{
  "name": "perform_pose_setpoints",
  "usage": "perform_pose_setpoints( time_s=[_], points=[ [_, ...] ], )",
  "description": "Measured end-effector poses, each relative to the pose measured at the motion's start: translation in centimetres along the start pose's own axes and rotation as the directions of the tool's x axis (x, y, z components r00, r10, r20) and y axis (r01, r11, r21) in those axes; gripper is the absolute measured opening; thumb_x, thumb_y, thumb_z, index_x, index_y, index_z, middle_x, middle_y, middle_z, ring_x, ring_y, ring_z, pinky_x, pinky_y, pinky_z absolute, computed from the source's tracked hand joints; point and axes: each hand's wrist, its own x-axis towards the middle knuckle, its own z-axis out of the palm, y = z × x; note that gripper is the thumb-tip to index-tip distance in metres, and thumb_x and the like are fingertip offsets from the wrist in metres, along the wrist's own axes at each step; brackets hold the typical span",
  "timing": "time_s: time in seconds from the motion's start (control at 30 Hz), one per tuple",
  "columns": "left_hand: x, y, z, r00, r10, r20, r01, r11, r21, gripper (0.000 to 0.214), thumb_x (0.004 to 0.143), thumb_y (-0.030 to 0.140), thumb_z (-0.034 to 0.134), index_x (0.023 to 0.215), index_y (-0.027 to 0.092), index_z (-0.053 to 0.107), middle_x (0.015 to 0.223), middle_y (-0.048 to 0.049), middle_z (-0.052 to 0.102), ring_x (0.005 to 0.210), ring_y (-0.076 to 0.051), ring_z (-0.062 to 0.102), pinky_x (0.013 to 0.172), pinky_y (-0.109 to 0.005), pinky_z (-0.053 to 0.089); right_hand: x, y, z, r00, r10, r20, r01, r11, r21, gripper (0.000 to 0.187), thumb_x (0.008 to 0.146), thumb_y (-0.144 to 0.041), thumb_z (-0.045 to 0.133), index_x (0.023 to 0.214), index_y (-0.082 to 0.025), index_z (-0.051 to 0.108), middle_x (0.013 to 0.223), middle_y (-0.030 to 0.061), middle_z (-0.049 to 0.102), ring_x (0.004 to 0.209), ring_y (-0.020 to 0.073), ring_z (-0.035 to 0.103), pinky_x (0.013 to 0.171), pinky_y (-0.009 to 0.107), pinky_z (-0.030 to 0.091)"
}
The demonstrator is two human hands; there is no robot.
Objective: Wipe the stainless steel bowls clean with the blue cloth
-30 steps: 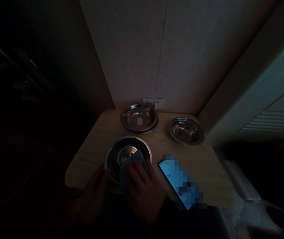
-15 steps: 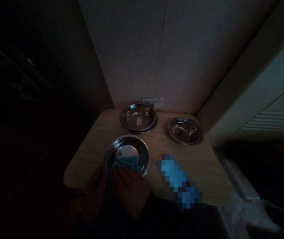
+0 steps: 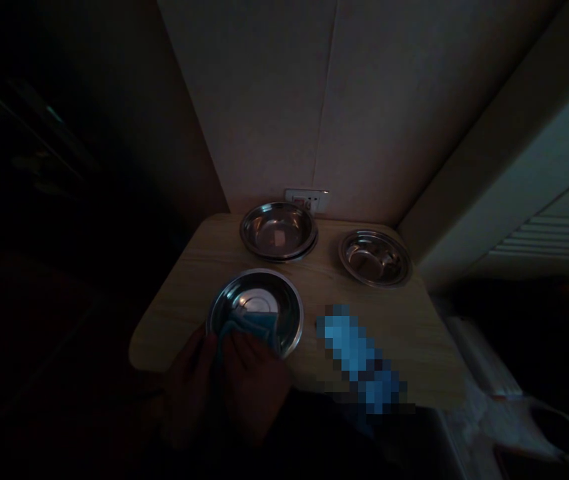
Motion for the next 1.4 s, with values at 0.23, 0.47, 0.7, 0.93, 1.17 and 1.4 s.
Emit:
perform_pose_setpoints(
  time_s=[0.23,0.47,0.7,0.93,1.17,1.4],
  points=[
    [0.6,0.1,-0.7,1.0,0.018,-0.009,-0.018,0.999,0.027,0.046,0.076,0.052,0.052,0.102,0.017,0.066,0.107,-0.0087,0.069,0.099,-0.025,0.062,0.087,-0.034,0.047,-2.4,3.3,-1.6,0.97,-0.24,0.048,0.243,0.967,-0.078,0.024,0.091,-0.016,0.046,0.11,-0.015,0.061,0.107,0.0067,0.068,0.098,0.021,0.062,0.088,0.039,0.048],
    [0.9,0.9,-0.3,0.996,0.081,0.029,-0.082,0.996,0.043,0.044,0.078,0.049,0.05,0.103,0.018,0.067,0.108,-0.0071,0.069,0.099,-0.022,0.062,0.086,-0.031,0.048,-1.9,4.0,-2.3,0.96,-0.281,0.02,0.281,0.957,-0.07,0.022,0.091,-0.016,0.045,0.104,-0.014,0.062,0.101,0.0068,0.07,0.092,0.0211,0.063,0.085,0.04,0.05],
    [0.8,1.9,-1.1,0.998,0.069,-0.004,-0.068,0.991,0.115,0.042,0.077,0.046,0.05,0.102,0.017,0.068,0.106,-0.0077,0.07,0.099,-0.023,0.063,0.086,-0.031,0.048,-1.7,0.2,-0.1,0.996,-0.072,-0.06,0.069,0.996,-0.055,0.027,0.089,-0.017,0.046,0.112,-0.012,0.059,0.106,0.0091,0.068,0.095,0.0213,0.063,0.079,0.035,0.052],
    [1.3,1.9,-0.7,0.999,0.031,0.014,-0.032,0.997,0.063,0.047,0.075,0.053,0.051,0.099,0.016,0.067,0.101,-0.0089,0.071,0.09,-0.023,0.065,0.077,-0.031,0.051,-2.7,4.2,-2.4,0.971,-0.234,0.05,0.237,0.97,-0.057,0.023,0.089,-0.021,0.049,0.109,-0.016,0.061,0.104,0.0089,0.069,0.097,0.0213,0.061,0.088,0.04,0.047],
    [-0.7,-0.8,0.2,1.0,0.024,0.02,-0.024,0.999,0.027,0.044,0.079,0.049,0.046,0.105,0.017,0.063,0.111,-0.009,0.067,0.102,-0.022,0.061,0.089,-0.033,0.047,-2.0,3.2,-1.8,0.985,-0.134,0.106,0.136,0.991,-0.012,0.028,0.088,-0.018,0.049,0.114,-0.014,0.059,0.109,0.0109,0.067,0.099,0.0235,0.061,0.084,0.04,0.051],
    [-0.8,-0.8,0.6,1.0,0.016,0.005,-0.016,0.993,0.114,0.047,0.077,0.048,0.043,0.104,0.015,0.064,0.114,-0.0128,0.065,0.107,-0.026,0.059,0.096,-0.037,0.043,1.5,1.9,-0.2,0.999,0.044,0.028,-0.049,0.969,0.242,0.033,0.091,-0.016,0.041,0.118,-0.008,0.057,0.115,0.0143,0.063,0.108,0.0221,0.058,0.091,0.036,0.05]
  ],
)
